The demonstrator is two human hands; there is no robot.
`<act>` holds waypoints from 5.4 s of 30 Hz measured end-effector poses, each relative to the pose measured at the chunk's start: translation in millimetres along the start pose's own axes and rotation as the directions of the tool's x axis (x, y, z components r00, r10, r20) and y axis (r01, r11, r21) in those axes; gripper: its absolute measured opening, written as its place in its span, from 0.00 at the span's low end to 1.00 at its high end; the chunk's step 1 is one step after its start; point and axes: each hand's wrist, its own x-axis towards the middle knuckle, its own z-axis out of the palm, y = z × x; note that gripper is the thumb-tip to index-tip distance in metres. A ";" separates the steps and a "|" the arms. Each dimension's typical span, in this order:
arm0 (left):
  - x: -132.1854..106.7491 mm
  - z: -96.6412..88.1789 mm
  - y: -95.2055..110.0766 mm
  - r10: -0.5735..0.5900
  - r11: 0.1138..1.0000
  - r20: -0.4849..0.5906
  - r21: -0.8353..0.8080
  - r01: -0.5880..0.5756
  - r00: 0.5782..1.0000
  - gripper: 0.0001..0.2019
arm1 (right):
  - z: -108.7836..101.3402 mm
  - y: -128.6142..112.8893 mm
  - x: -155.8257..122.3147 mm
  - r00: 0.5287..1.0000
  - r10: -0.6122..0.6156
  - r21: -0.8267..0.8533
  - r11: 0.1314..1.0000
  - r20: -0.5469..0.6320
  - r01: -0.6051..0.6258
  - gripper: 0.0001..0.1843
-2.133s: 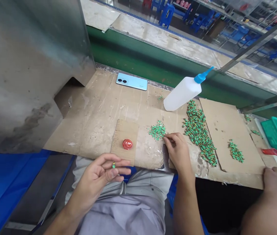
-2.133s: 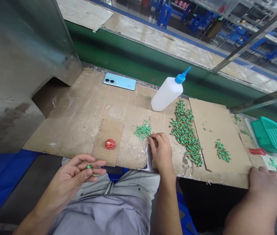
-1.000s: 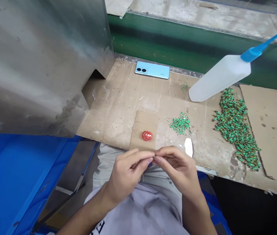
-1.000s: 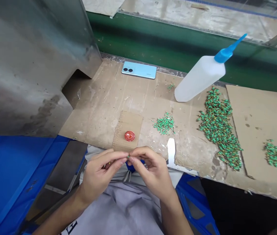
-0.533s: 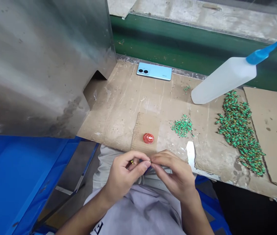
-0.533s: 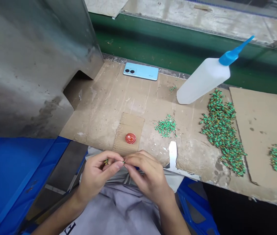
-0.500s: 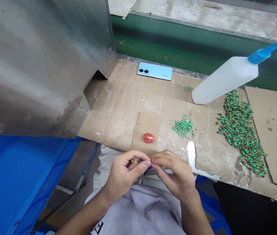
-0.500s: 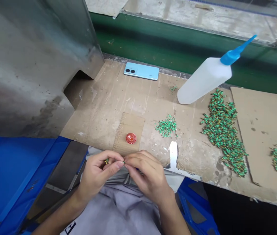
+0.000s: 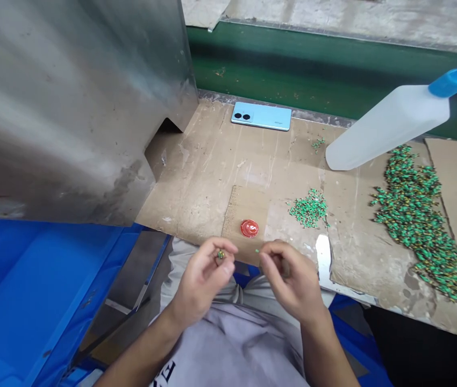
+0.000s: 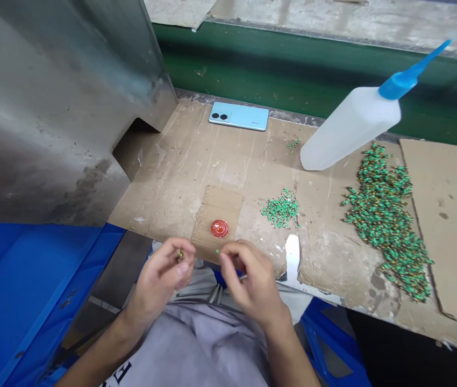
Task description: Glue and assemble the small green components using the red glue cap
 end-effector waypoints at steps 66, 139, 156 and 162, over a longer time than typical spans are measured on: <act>8.4 -22.4 -2.5 0.301 0.929 -0.371 -0.095 -0.358 0.879 0.02 | 50.0 -13.7 7.6 0.989 -0.024 -0.527 0.844 0.149 0.100 0.14; -0.5 -13.7 -2.1 0.448 0.878 0.165 0.102 -0.467 0.879 0.07 | 1.6 -36.4 1.4 0.912 0.169 0.453 0.825 0.373 -0.338 0.08; -0.5 -15.5 -6.3 0.427 0.881 0.212 0.123 -0.457 0.879 0.07 | -2.5 -41.1 8.5 0.903 0.157 0.463 0.815 0.400 -0.347 0.06; -1.3 -16.4 -7.4 0.410 0.886 0.211 0.139 -0.442 0.887 0.10 | -6.7 -45.7 11.1 0.886 0.168 0.430 0.825 0.432 -0.366 0.07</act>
